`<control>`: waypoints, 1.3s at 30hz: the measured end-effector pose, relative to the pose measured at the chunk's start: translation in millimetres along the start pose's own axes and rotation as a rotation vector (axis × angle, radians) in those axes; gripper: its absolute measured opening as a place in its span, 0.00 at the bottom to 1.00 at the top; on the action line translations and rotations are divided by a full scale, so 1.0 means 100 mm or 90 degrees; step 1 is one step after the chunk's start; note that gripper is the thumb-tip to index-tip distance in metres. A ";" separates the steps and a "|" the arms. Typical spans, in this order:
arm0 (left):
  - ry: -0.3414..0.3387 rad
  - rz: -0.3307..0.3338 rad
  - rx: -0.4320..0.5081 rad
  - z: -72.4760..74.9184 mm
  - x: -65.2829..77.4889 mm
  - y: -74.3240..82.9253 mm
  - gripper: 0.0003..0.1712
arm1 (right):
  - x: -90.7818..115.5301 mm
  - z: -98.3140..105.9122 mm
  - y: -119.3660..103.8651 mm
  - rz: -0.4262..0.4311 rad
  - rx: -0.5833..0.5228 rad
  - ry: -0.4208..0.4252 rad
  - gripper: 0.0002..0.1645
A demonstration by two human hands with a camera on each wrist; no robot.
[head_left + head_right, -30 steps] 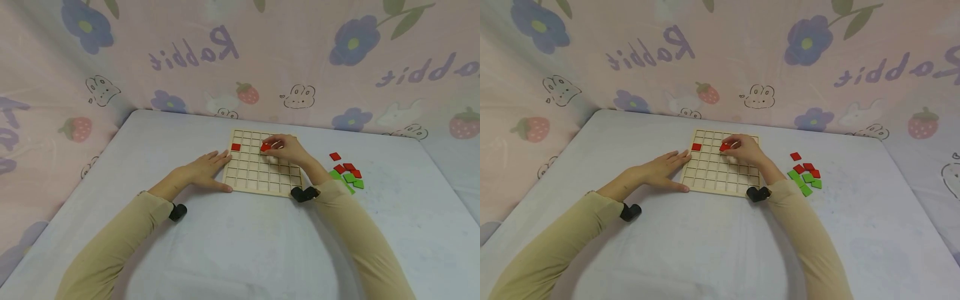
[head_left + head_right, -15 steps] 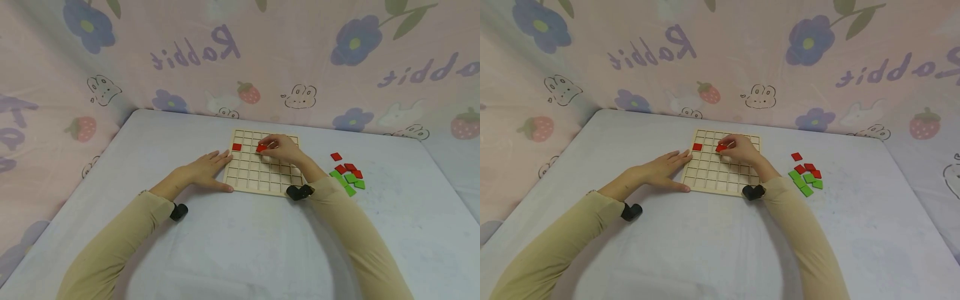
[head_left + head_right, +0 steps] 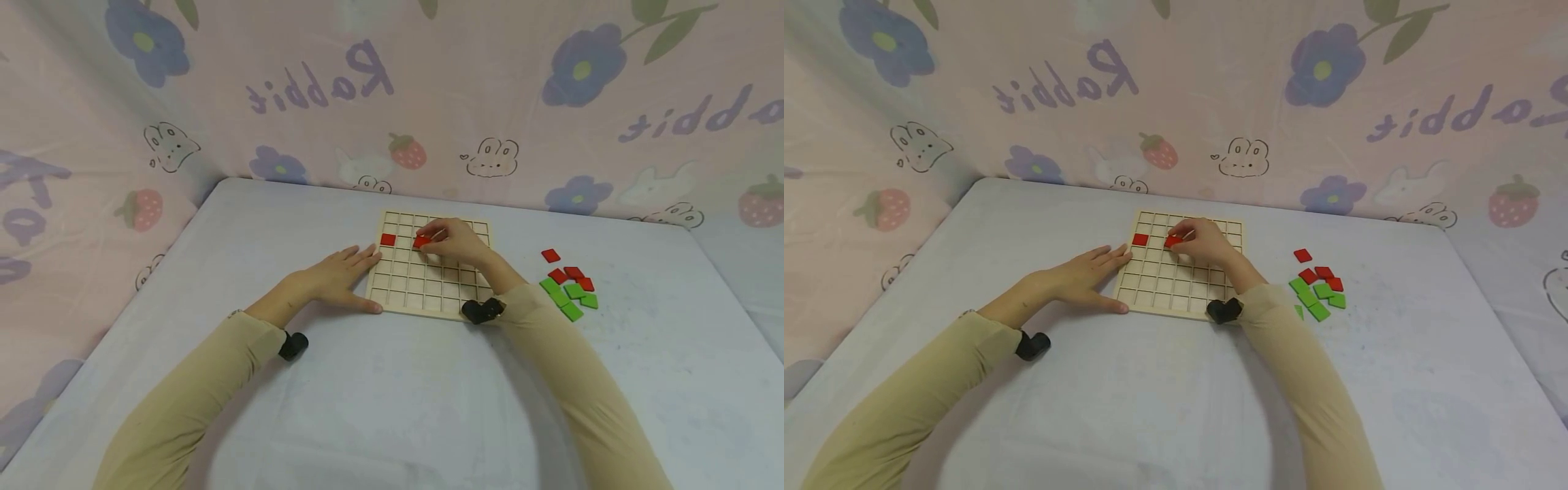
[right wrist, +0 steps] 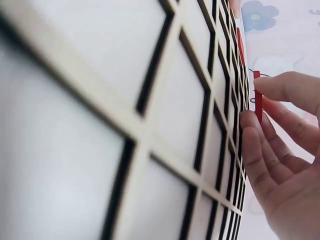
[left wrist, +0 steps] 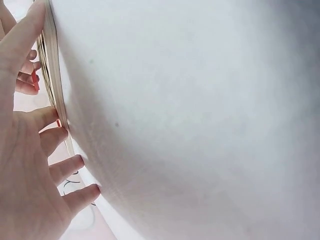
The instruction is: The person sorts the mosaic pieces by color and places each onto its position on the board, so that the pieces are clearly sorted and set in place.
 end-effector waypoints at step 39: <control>-0.002 0.007 -0.002 -0.01 -0.01 -0.01 0.61 | -0.18 -0.13 -0.06 -0.013 0.018 -0.007 0.20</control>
Point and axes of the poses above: each hand's wrist, its own x-axis away from the middle knuckle, its own z-axis out of the back of the hand, y = z × x, the point moved 8 cm from there along -x, towards the middle knuckle, and after that the axes turned 12 degrees about z, right-handed, at the moved point
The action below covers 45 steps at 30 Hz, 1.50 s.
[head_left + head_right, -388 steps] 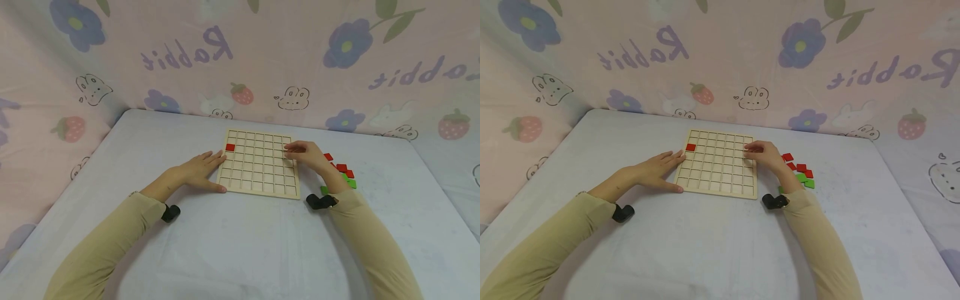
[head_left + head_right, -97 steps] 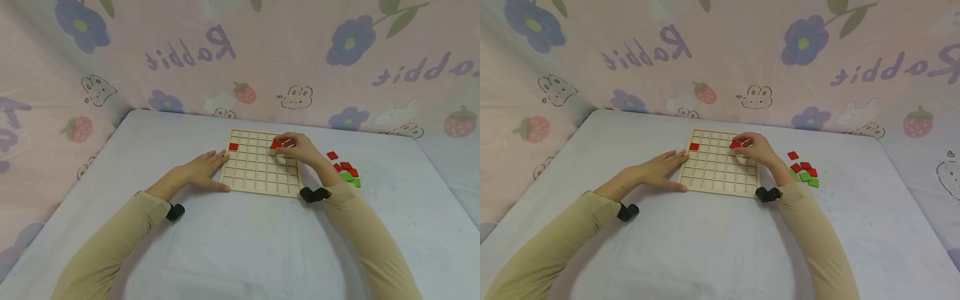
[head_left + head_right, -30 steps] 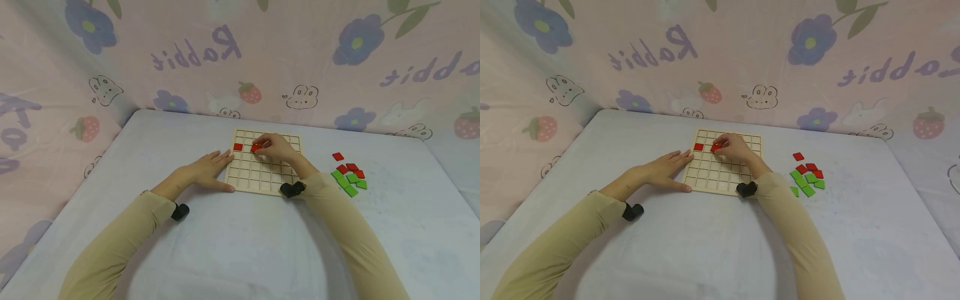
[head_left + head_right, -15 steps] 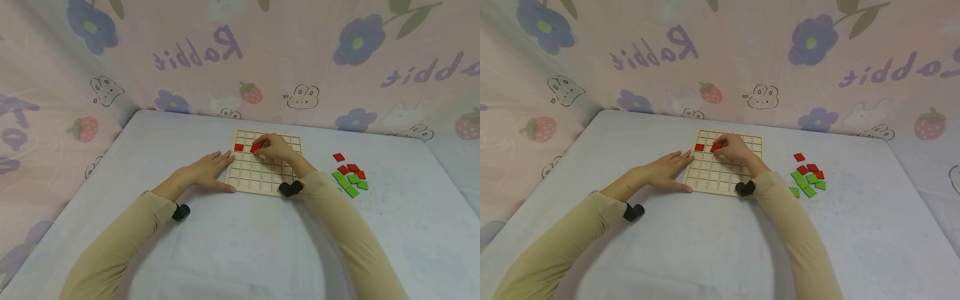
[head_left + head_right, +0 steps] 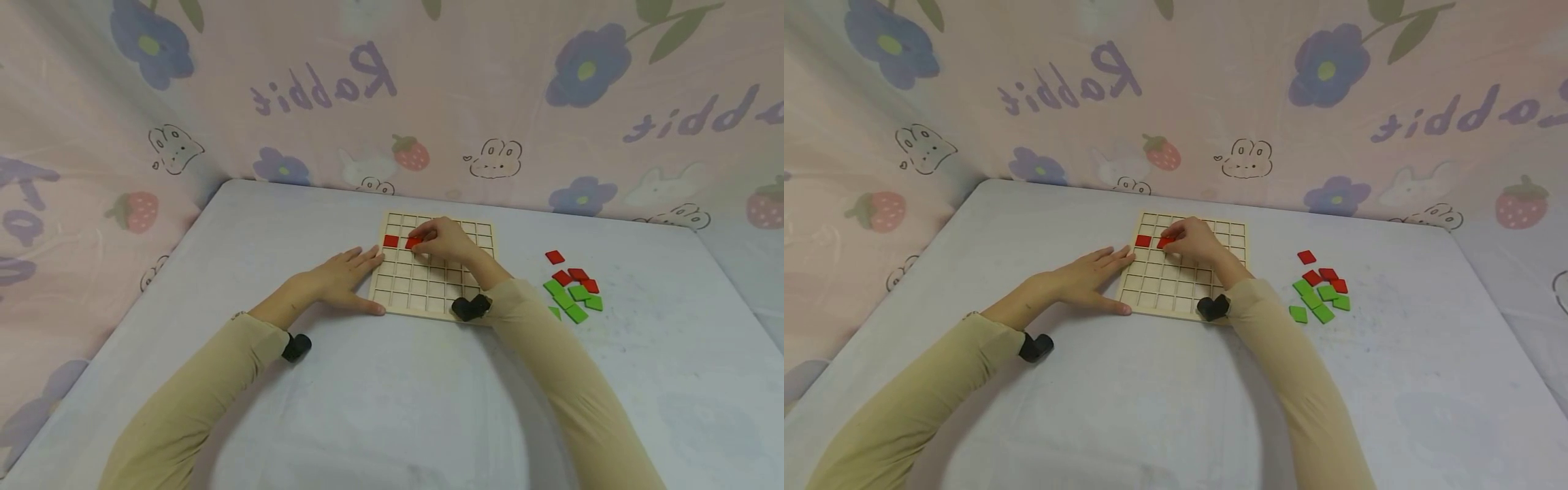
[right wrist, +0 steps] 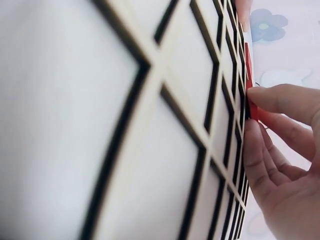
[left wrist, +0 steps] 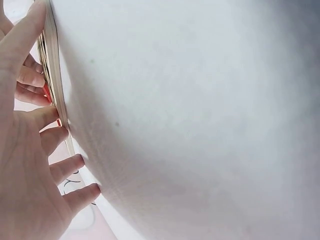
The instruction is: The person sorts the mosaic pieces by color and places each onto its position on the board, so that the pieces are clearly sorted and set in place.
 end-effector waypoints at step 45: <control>-0.008 -0.006 0.002 0.02 0.01 0.02 0.61 | -0.08 -0.09 -0.04 0.000 -0.023 0.011 0.21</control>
Point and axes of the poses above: each hand's wrist, its own x-axis away from the middle knuckle, its own z-axis out of the back of the hand, y = z × x, the point moved 8 cm from there along -x, towards the middle knuckle, and after that the axes turned 12 degrees about z, right-handed, at the moved point
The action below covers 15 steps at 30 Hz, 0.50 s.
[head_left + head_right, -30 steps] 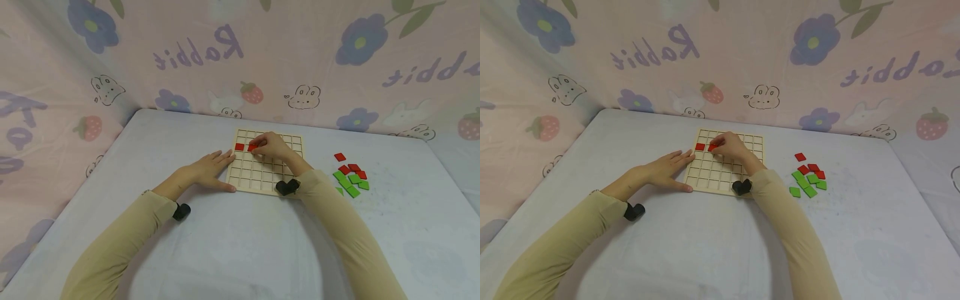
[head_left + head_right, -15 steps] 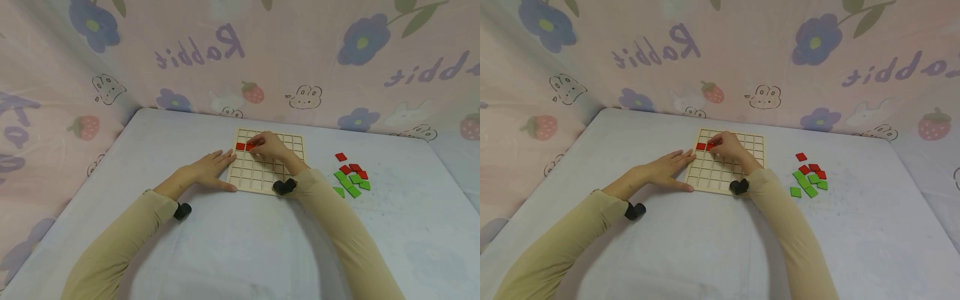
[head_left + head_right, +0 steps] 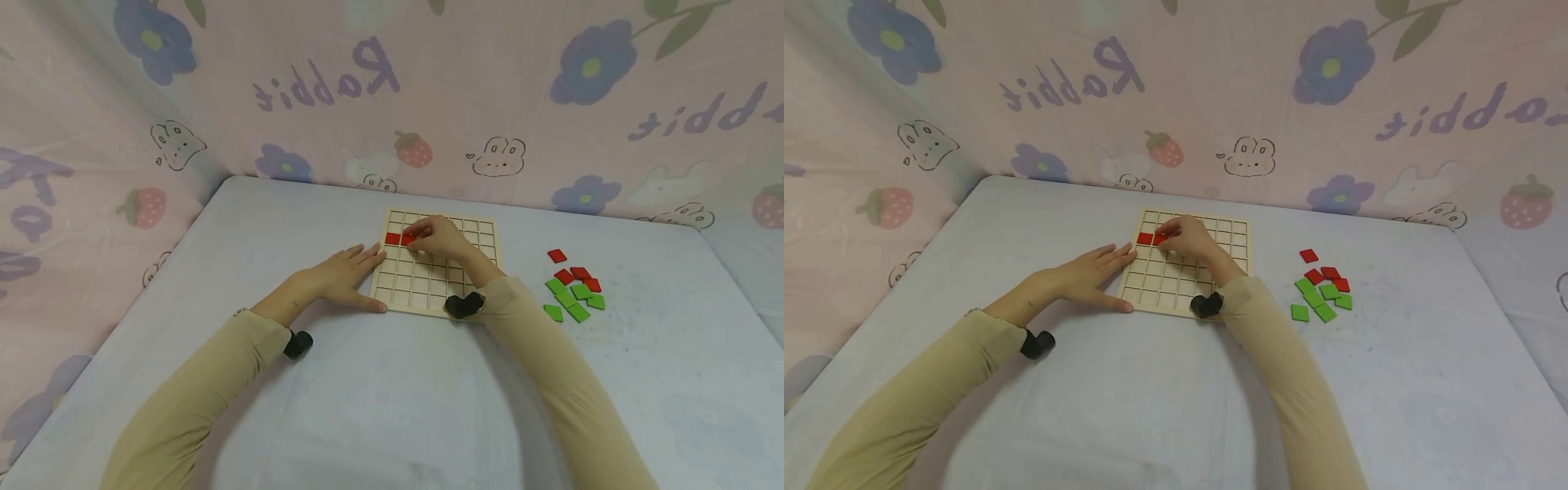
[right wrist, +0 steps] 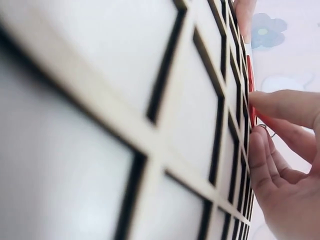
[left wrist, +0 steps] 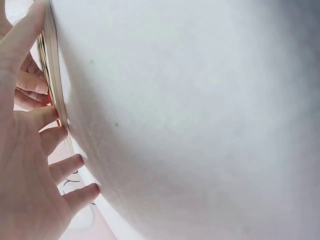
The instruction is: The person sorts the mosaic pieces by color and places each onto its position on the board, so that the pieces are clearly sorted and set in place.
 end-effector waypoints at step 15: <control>-0.003 0.003 0.003 0.01 0.02 0.00 0.61 | 0.09 0.03 0.05 -0.019 -0.081 0.010 0.22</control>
Point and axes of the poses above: each hand's wrist, its own x-axis away from the middle knuckle, its own z-axis out of the back of the hand, y = z × x, the point moved 8 cm from there along -x, towards the middle knuckle, and after that the axes turned 12 degrees about z, right-handed, at the moved point
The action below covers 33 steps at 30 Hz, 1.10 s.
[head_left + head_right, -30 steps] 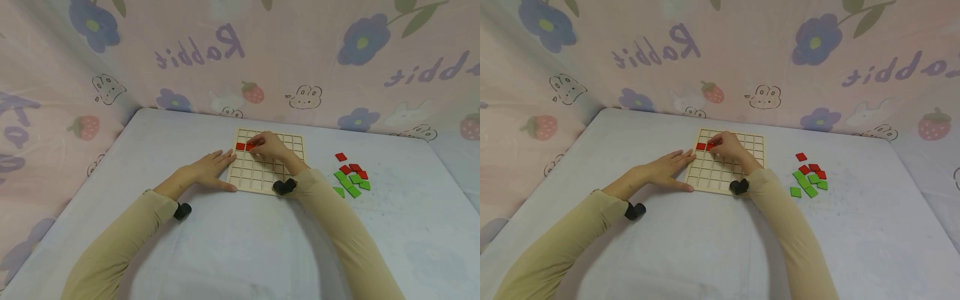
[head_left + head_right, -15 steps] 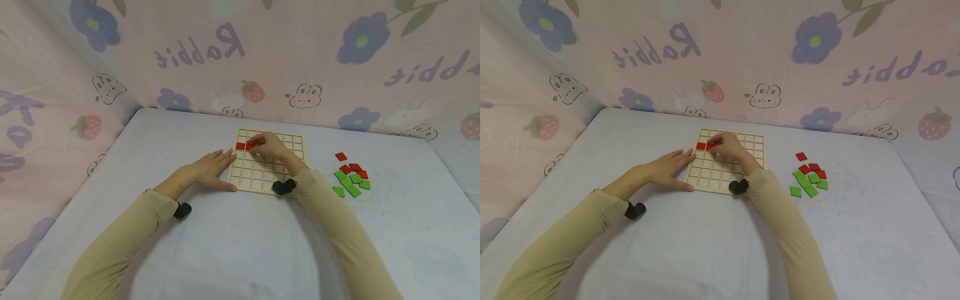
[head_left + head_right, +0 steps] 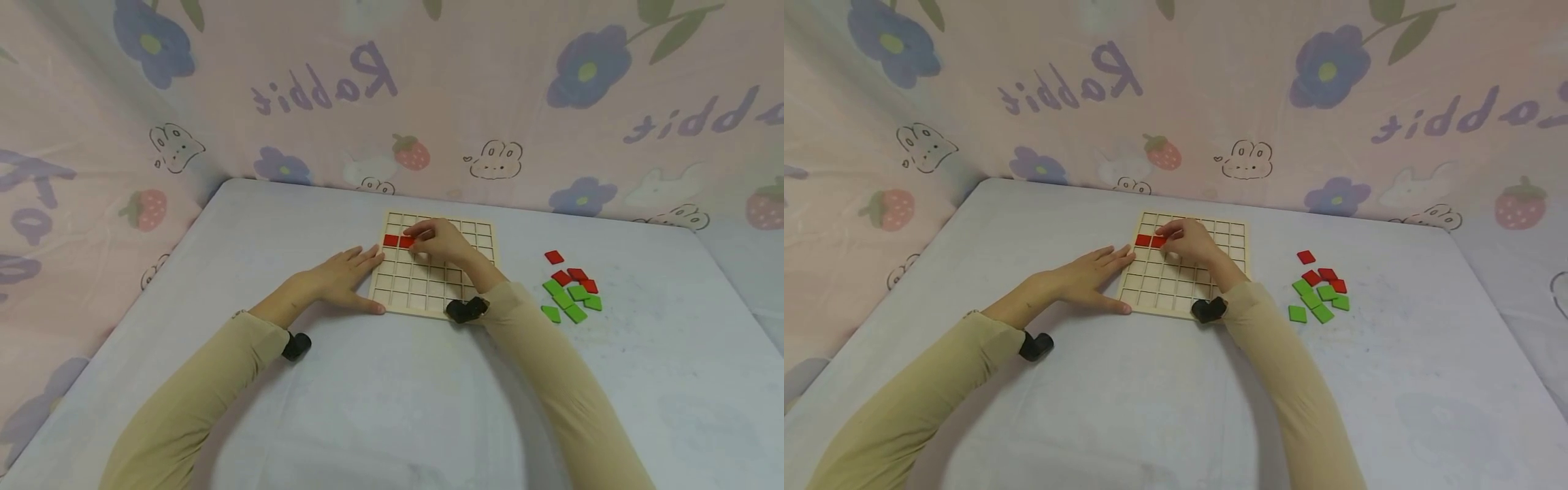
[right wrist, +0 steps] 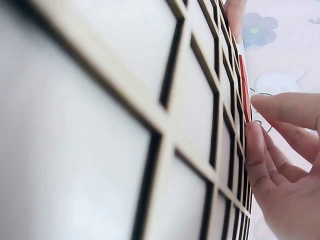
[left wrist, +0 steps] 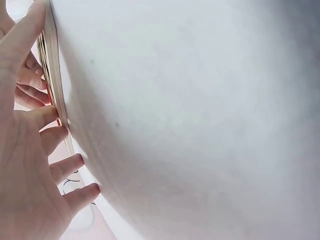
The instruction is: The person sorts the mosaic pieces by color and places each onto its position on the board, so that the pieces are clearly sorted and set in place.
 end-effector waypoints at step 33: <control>0.008 0.001 0.001 0.01 0.03 0.02 0.61 | 0.25 0.25 0.08 0.026 -0.018 0.014 0.24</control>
Point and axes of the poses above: each hand's wrist, its own x-axis away from the middle knuckle, its own z-axis out of the back of the hand, y = z × x, the point moved 8 cm from there along -x, towards the middle knuckle, and after that the axes turned 12 degrees about z, right-handed, at the moved point
